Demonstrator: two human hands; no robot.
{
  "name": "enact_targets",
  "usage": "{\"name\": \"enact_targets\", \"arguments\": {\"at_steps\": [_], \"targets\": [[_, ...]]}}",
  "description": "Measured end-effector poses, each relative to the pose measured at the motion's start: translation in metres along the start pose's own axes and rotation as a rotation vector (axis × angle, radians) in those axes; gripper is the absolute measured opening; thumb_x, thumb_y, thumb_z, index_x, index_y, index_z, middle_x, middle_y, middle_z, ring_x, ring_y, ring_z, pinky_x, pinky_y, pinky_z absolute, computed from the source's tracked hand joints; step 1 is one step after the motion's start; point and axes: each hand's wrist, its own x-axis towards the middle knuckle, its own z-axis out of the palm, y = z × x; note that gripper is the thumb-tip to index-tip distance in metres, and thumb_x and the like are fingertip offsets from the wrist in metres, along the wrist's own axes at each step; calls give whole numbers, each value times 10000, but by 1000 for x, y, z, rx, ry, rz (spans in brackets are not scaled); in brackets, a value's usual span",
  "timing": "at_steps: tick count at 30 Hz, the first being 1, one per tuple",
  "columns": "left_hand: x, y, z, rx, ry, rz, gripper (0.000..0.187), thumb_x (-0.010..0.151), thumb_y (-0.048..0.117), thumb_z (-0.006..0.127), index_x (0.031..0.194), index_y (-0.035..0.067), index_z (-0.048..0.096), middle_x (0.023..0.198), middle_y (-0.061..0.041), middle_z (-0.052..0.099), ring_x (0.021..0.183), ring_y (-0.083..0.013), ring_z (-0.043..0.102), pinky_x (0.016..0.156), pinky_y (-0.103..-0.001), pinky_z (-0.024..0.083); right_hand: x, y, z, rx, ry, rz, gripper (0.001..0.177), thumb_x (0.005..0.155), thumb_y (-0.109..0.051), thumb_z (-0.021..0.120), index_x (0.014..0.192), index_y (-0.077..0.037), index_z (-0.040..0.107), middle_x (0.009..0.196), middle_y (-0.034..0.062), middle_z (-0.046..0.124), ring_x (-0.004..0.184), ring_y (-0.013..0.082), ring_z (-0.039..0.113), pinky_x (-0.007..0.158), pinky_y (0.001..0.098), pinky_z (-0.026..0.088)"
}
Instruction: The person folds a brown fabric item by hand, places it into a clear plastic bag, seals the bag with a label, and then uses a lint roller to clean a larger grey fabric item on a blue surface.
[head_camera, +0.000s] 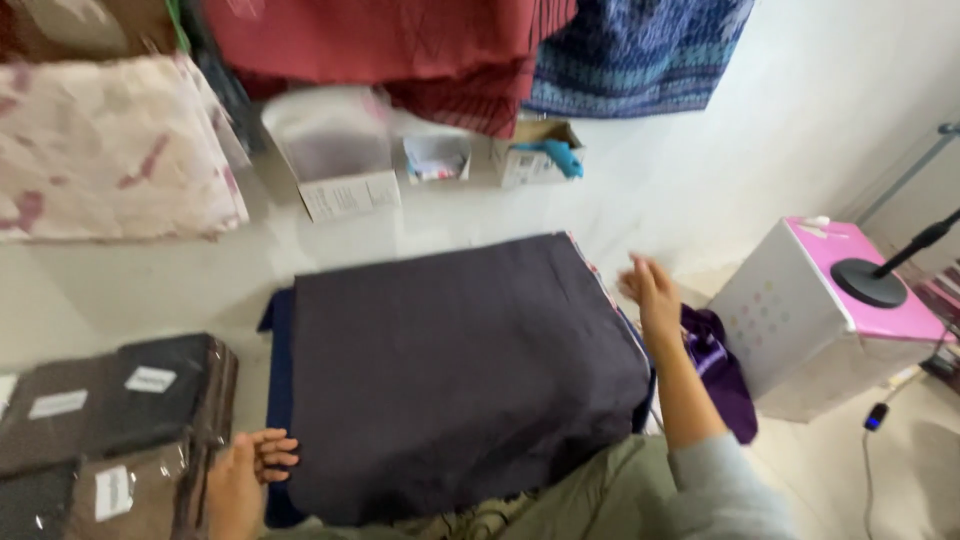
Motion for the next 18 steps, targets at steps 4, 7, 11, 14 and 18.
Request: {"name": "enact_targets", "arguments": {"at_steps": [4,7,11,14,18], "targets": [[-31,56,15,267,-77,-447,665,1034,473,495,963,-109,807,895,-309,840,686,-342,767,501,-323,458,-70,60,-78,-286,180,23,150,985,-201,658,969,-95,763,768,0,663,724,70,592,674,218,491],[-56,112,40,506,-265,-787,584,947,427,625,1077,-86,874,1029,-255,883,799,-283,763,666,-327,508,-92,95,-123,-310,220,108,264,1008,-247,666,810,-79,711,692,5,646,638,55,563,595,214,464],[-55,109,43,914,-237,-879,723,811,644,701,1284,105,787,1096,-87,851,880,-235,788,883,-355,497,-97,97,-135,-83,-79,529,258,854,-86,739,1104,-61,679,970,70,696,864,172,676,779,322,529],[-69,121,49,907,-174,-837,845,798,616,713,1469,121,577,1336,-69,731,1000,-272,798,939,-391,497,-99,99,-132,-98,-247,613,313,834,2,727,1097,-109,598,1037,51,672,974,184,660,882,334,524],[-85,103,33,653,-50,-563,762,821,381,878,1361,-102,646,1215,-361,719,949,-411,766,888,-454,556,-98,123,-144,-214,-335,519,319,795,-59,826,1075,-61,674,908,-8,588,941,183,594,946,413,484]]}}
